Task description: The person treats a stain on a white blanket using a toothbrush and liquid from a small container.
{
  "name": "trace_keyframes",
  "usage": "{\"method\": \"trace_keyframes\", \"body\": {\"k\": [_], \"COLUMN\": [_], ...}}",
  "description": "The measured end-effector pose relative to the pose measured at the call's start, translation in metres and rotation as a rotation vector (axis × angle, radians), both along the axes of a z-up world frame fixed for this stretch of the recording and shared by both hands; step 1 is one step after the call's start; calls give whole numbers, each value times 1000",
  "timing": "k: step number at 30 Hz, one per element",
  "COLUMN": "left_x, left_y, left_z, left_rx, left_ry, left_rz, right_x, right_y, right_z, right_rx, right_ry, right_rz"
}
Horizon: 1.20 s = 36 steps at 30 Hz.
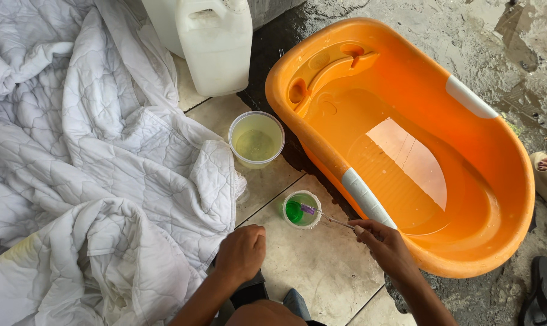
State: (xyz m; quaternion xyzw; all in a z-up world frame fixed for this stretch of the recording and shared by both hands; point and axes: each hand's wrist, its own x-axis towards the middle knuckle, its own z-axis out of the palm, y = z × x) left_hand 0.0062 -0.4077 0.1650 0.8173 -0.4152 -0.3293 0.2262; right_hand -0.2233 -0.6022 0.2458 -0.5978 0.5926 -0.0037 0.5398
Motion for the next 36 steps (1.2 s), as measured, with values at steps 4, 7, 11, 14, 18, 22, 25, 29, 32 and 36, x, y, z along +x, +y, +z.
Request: {"method": "trace_keyframes", "body": {"k": [4,7,11,14,18,22,25,29,32,36], "left_x": [-20,-27,-28,-27,-25,-27,-29,-30,-24,-8], "left_y": [-13,-20,-21,-23,-24,-24,-24,-26,-25,-13], "left_z": [7,21,21,23,29,30,26,31,43,43], "left_rx": [-35,26,36,50,57,67,48,24,51,135], "left_ry": [245,352,408,399,378,391,376,394,411,371], "left_rz": [-1,-33,-99,-126,-117,-137,-170,-164,-169,-259], "right_x": [-8,-9,-4,-10,-21,-28,-31,-25,-18,-9], "right_y": [5,10,14,12,10,11,11,19,27,36], "right_z": [-20,-25,-12,-17,-33,-48,-57,-38,-25,-28], "right_rx": [-32,37,34,41,83,111,139,169,217,286], "right_ry": [3,-100,-24,-43,-129,-188,-253,-270,-281,-330], "right_rz": [-12,-129,-94,-102,-126,-165,-196,-200,-207,-174]}}
